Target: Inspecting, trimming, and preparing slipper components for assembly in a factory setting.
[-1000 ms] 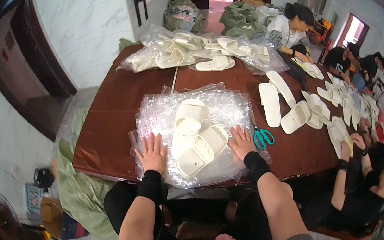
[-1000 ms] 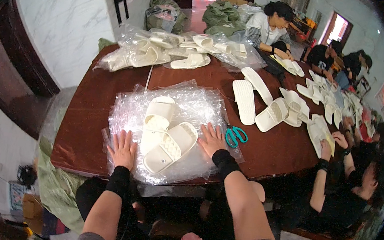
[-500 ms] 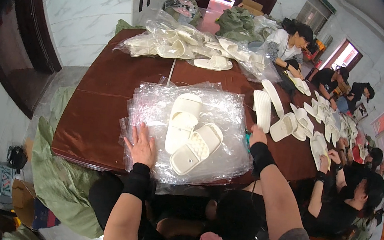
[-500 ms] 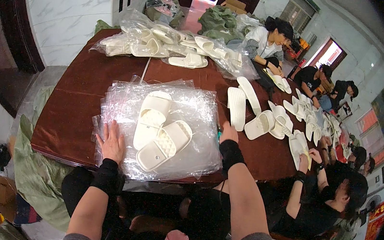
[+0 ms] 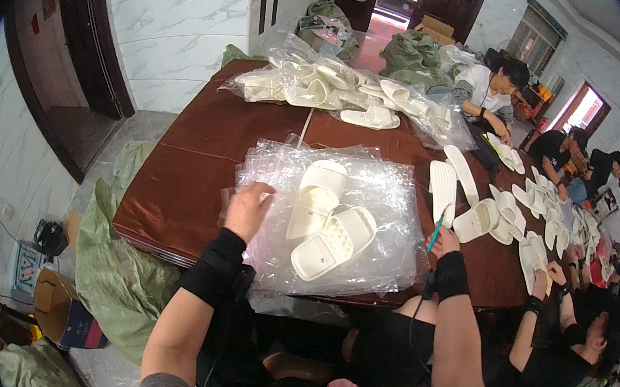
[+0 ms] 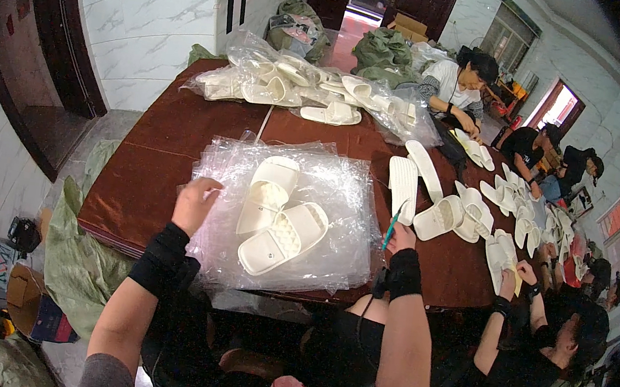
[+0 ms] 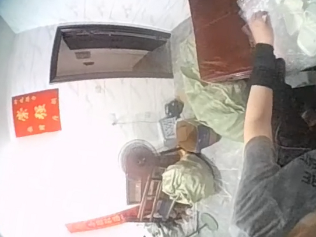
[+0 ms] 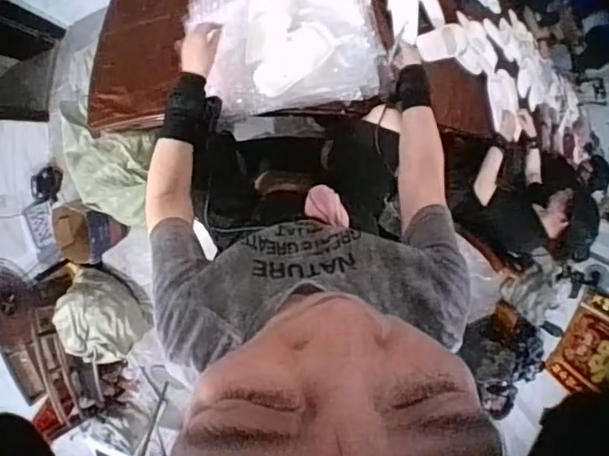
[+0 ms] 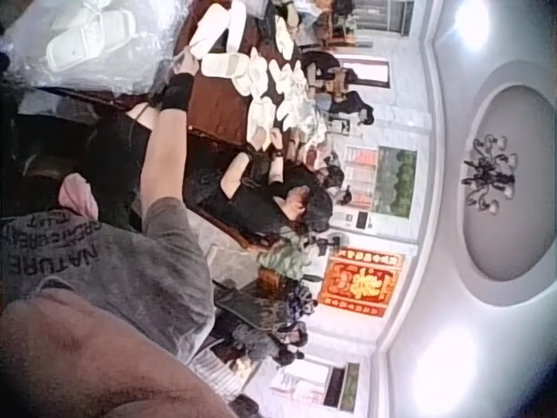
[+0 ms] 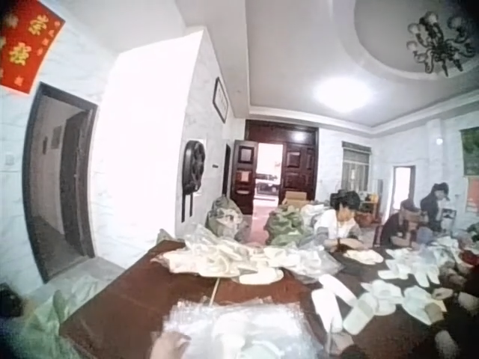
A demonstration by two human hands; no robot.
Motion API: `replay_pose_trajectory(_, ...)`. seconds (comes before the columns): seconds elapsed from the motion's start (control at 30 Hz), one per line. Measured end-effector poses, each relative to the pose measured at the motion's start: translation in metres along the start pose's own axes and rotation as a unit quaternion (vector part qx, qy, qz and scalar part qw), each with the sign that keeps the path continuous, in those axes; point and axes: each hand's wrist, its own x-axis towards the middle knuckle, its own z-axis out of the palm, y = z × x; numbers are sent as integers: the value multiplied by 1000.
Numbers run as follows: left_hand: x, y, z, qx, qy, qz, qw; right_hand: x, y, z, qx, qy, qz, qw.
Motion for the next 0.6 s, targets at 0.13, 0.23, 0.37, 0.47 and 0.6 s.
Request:
replay_pose_trajectory(0.13, 9, 43, 40, -128, -87, -22, 988, -68, -37, 28, 330, -115, -46, 936)
replay_pose_trajectory(0.23, 9, 47, 61, -84, -98, 18, 991, -129, -56, 61, 374, -297, -29, 878)
replay_pose_trajectory(0.37, 9, 34, 77, -22, -116, 65, 991, -192, -48, 113, 372, -419, 58, 826)
replay_pose_trajectory(0.47, 12, 30, 79, -49, -75, 86, 992, -209, -40, 146, 331, -470, 96, 812)
replay_pose_trajectory(0.6, 14, 32, 76, -103, -44, 49, 992, -206, -32, 174, 262, -471, 114, 835)
